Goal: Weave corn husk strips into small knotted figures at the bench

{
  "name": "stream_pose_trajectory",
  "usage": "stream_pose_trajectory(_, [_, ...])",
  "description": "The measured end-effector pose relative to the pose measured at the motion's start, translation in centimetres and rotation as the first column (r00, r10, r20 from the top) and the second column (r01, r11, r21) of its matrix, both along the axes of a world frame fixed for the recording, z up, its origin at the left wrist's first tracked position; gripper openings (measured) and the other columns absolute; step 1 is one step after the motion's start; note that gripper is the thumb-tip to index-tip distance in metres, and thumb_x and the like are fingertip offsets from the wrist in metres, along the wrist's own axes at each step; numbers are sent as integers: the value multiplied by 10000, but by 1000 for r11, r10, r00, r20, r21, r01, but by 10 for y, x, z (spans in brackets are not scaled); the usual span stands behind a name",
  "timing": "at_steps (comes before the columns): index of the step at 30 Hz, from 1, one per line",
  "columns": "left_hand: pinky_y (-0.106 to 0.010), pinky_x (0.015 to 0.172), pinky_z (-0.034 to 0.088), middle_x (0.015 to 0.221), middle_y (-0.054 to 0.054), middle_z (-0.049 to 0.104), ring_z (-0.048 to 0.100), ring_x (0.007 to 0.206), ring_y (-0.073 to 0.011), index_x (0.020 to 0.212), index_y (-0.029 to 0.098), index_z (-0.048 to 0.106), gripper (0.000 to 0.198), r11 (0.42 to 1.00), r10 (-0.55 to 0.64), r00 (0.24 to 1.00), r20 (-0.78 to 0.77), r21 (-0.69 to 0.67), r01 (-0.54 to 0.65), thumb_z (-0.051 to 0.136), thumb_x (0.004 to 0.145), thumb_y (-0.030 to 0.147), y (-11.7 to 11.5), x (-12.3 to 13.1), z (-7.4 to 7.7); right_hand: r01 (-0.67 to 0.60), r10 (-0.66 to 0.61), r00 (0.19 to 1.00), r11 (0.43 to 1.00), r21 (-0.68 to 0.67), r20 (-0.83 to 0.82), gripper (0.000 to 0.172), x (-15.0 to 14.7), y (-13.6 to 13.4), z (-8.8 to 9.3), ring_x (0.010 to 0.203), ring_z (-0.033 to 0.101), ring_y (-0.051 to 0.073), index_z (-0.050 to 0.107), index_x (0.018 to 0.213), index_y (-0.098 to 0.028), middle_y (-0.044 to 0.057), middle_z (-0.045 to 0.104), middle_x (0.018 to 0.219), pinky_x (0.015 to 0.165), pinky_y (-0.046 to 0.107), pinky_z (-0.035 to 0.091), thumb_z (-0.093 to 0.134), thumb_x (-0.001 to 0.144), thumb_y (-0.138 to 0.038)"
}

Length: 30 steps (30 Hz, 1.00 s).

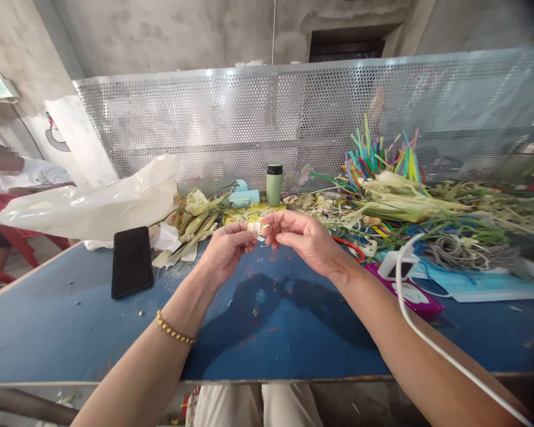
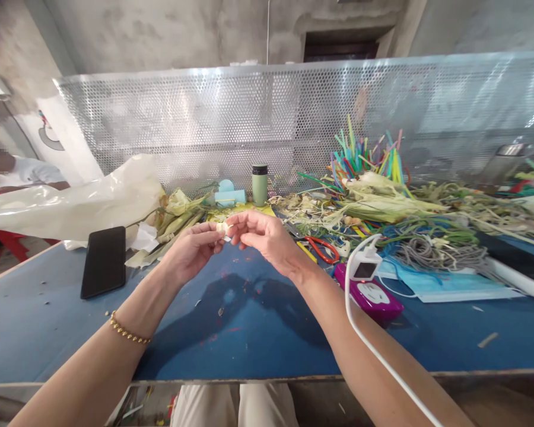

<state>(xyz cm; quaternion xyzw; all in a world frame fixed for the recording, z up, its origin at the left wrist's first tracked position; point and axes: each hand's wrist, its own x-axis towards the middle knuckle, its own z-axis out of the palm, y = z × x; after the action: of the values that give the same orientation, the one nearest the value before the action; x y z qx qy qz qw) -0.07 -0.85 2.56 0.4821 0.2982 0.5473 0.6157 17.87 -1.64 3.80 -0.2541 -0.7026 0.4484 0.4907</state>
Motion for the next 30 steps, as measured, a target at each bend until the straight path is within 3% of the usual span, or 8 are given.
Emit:
stream_pose_trajectory(3, [-226,547,369,633,-23,602,514,566,-84,662,104,670,104,999,-33,999,5,-13,33,764,623,128,-1,0,1,52,-51,999,999,-7,19,203,-3,1,-3,692,601,122,703,952,-162,22,676,793,678,279,494,695,784,-277])
stream_pose_trajectory(8, [-225,533,357,599,-18,586,503,554,-84,635,107,661,116,999,-34,999,-10,-4,34,771,608,134,-2,2,1,186,-186,983,983,-2,11,260,-7,5,-9,568,526,103,712,841,-166,-6,625,667,562,257,442,750,743,-404])
stream_pose_trajectory(11, [-223,525,349,591,-17,587,495,550,-83,625,103,659,129,999,-15,999,-32,37,16,777,594,145,-1,5,-1,256,-263,961,963,83,81,268,-9,4,-10,544,485,100,693,770,-167,-10,598,638,517,246,395,720,769,-433])
stream_pose_trajectory(16, [-227,533,364,612,-8,599,488,547,-81,665,101,671,157,990,25,995,-92,138,-12,790,615,191,-2,7,-5,413,-502,847,828,378,175,207,-11,3,-11,605,513,108,624,653,-160,-2,596,645,588,240,408,657,807,-294])
stream_pose_trajectory(19, [-228,537,368,621,-6,611,490,542,-79,697,101,678,193,987,34,992,-125,159,-14,808,609,213,-2,7,-6,466,-581,787,780,418,207,176,-11,5,-12,589,509,109,603,624,-157,-6,582,610,579,235,396,648,778,-228])
stream_pose_trajectory(30, [-229,519,355,578,8,599,487,520,-78,696,110,673,229,979,89,973,-215,196,-46,816,609,267,0,6,-8,424,-540,788,824,375,295,158,-8,3,-9,573,558,119,667,666,-145,12,636,624,562,236,405,640,800,-223])
